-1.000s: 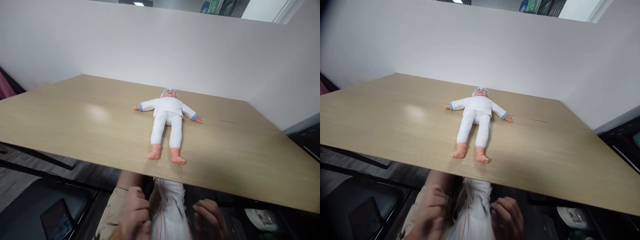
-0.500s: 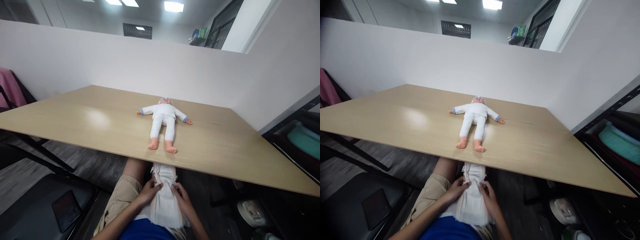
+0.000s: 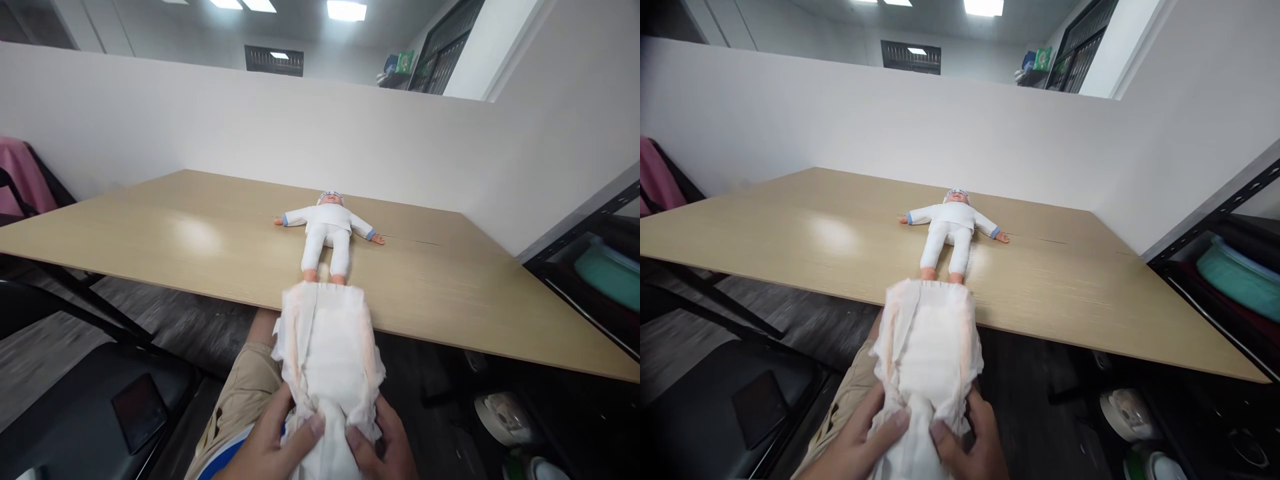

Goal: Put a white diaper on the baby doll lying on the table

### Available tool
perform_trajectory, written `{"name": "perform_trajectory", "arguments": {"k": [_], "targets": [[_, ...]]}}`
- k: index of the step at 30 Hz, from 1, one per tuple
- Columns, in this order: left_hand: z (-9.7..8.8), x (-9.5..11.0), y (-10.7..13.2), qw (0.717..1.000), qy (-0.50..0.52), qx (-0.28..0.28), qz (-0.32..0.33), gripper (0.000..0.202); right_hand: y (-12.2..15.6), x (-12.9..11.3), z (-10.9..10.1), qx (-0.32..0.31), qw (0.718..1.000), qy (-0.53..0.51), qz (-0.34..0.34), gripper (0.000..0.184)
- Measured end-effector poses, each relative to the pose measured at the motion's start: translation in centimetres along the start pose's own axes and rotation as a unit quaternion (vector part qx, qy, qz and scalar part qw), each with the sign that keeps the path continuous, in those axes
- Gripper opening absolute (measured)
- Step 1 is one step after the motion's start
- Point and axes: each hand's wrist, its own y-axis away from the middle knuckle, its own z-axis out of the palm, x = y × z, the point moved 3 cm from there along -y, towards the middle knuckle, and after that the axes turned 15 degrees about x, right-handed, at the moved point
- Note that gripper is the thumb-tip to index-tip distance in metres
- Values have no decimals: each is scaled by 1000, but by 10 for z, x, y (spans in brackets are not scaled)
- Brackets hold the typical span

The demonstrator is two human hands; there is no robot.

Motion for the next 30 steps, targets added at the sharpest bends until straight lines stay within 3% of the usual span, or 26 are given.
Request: {"name": "perform_trajectory", "arguments": {"k": [2,5,9,11,14,16,19,22,25,30], "targets": [[9,-3,-21,999,27,-14,-14,71,-16,-18,23,-37,999,-19,4,80],[17,-7,-59,996,84,9,-5,73,-44,-35,52,-111,992,-51,-15,66],[18,-23,-93,994,107,18,-25,67,-68,-19,58,-139,988,-33,-55,58],[14,-35,-99,994,93,36,-34,66,-71,-3,49,-108,990,20,-89,54],[7,-50,-100,993,88,61,-44,71,-66,10,32,24,979,99,-175,54],[5,-55,-96,992,93,71,-56,75,-59,6,27,92,957,128,-243,56],[8,-53,-90,991,103,53,-65,73,-52,-18,38,115,912,149,-365,54],[12,-43,-84,994,91,39,-40,64,-58,-50,65,59,875,191,-442,49],[10,-37,-80,996,55,63,-8,66,-76,-72,96,-31,851,240,-466,54],[0,-49,-74,999,43,29,3,83,-102,-74,129,-126,812,329,-465,61]]}}
